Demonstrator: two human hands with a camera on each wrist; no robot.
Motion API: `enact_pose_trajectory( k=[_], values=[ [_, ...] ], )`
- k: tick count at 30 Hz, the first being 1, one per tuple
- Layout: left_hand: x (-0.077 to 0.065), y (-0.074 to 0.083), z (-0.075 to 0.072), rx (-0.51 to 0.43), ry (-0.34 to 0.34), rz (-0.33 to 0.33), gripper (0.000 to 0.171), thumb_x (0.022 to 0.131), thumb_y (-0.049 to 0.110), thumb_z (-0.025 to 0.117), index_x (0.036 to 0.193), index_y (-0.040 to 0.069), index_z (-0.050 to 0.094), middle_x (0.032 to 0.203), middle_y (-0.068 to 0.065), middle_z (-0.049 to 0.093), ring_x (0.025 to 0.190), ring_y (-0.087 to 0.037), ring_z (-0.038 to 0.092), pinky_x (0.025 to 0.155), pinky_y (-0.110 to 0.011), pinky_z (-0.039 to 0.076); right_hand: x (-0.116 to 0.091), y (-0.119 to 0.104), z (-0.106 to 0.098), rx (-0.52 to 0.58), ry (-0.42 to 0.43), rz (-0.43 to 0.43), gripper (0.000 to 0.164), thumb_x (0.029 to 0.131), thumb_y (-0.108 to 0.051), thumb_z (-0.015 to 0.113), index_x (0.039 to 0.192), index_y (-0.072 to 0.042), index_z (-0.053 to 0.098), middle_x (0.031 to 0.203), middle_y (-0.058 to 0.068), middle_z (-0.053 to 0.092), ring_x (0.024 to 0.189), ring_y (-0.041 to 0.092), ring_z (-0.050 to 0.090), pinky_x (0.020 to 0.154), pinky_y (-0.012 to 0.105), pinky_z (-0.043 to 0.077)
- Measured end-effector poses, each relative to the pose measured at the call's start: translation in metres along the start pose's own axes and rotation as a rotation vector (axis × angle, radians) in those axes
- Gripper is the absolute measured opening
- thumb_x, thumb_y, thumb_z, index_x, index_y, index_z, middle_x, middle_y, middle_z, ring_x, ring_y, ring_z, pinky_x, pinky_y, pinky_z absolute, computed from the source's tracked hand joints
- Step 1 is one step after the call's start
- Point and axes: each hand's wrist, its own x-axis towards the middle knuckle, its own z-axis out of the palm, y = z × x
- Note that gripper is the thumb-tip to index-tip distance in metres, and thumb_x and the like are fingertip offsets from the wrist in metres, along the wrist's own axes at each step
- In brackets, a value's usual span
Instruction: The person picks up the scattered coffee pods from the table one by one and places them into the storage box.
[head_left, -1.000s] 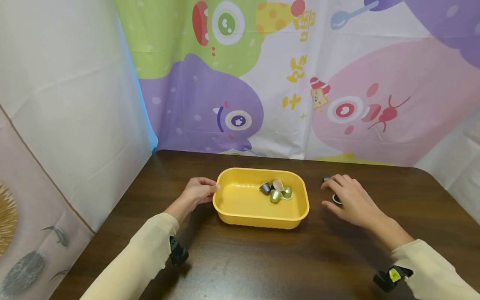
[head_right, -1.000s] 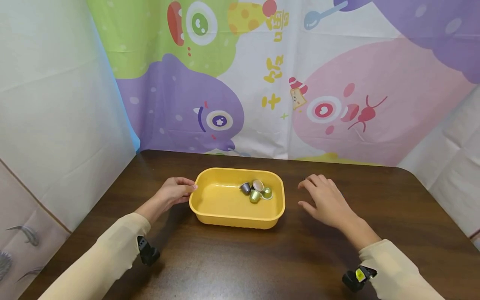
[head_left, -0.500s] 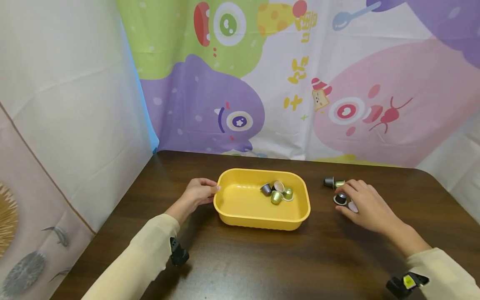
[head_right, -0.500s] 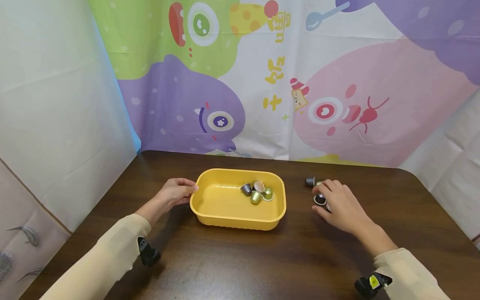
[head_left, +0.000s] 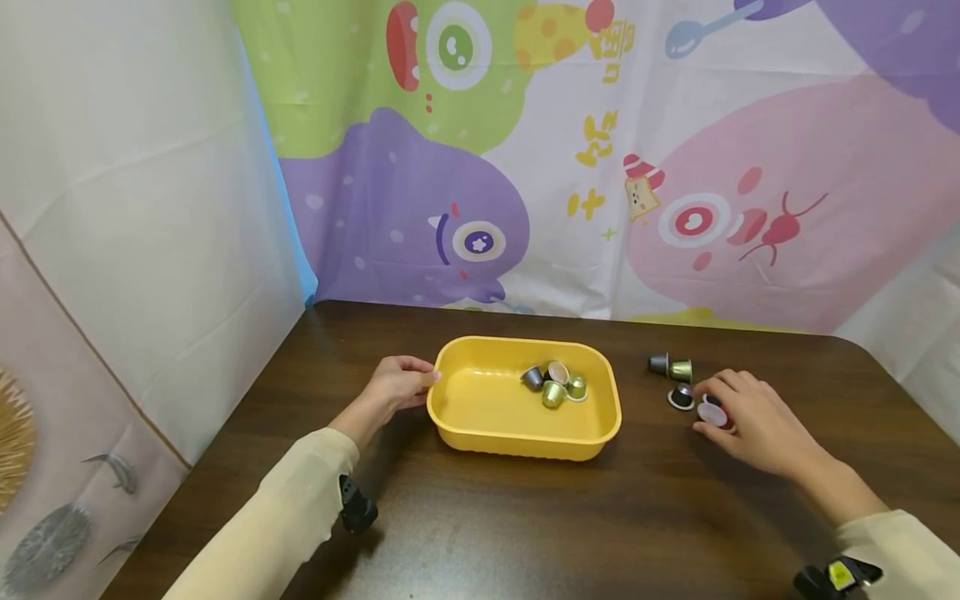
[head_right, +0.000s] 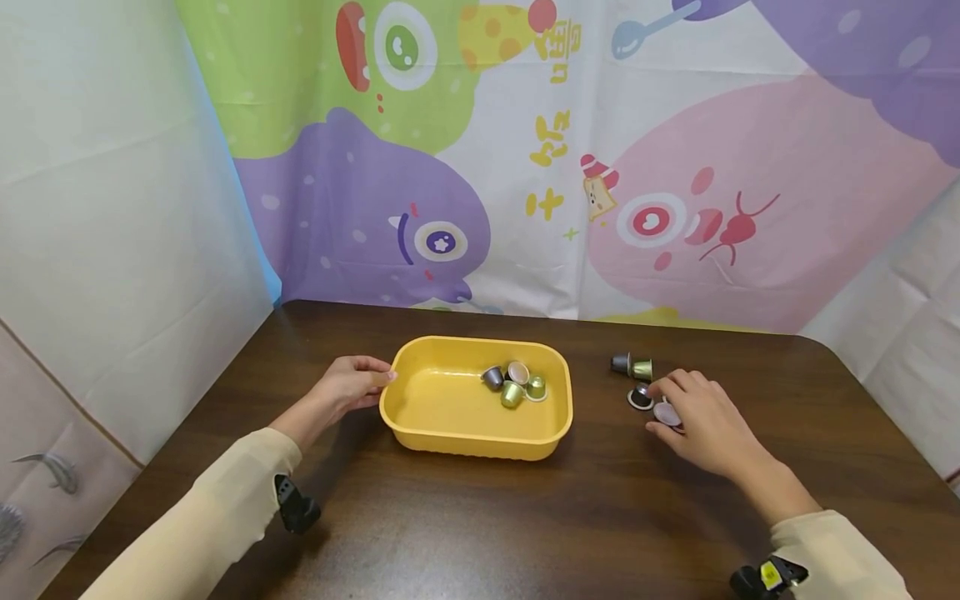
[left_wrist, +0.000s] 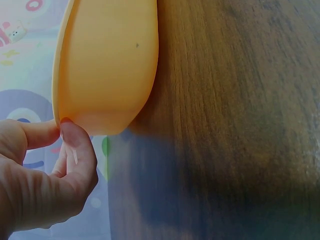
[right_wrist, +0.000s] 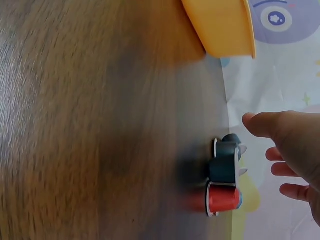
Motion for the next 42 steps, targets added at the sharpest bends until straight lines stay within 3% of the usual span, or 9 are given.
enact_pose_trajectory(
  k=[25, 35, 42],
  values=[
    [-0.002, 0.000, 0.000, 0.014, 0.004, 0.002, 0.025, 0.091, 0.010, 0.064, 0.112, -0.004, 0.060, 0.102, -0.012, 0.055, 0.085, -0.018, 0.060, 0.089, -0.037, 0.057, -0.012, 0.018, 0.011, -0.025, -0.083, 0.042, 0.042, 0.062, -0.023, 0.088, 0.094, -0.010, 0.065, 0.088, 0.003, 0.063, 0.082, 0.025, 0.057, 0.064, 0.043, 0.045],
    [-0.002, 0.001, 0.000, 0.013, -0.001, 0.002, 0.025, 0.092, 0.010, 0.063, 0.112, -0.004, 0.059, 0.104, -0.013, 0.057, 0.089, -0.019, 0.061, 0.090, -0.037, 0.057, -0.010, 0.017, 0.013, -0.017, -0.086, 0.023, 0.037, 0.063, -0.019, 0.086, 0.092, -0.011, 0.065, 0.084, 0.001, 0.063, 0.077, 0.019, 0.054, 0.061, 0.034, 0.041],
    [-0.003, 0.001, 0.000, 0.004, -0.004, 0.002, 0.025, 0.092, 0.010, 0.063, 0.112, -0.004, 0.059, 0.104, -0.013, 0.057, 0.090, -0.020, 0.061, 0.091, -0.038, 0.056, -0.009, 0.017, 0.016, -0.012, -0.074, 0.003, 0.037, 0.063, -0.018, 0.086, 0.092, -0.010, 0.065, 0.083, 0.001, 0.063, 0.076, 0.018, 0.055, 0.062, 0.036, 0.043]
  ],
)
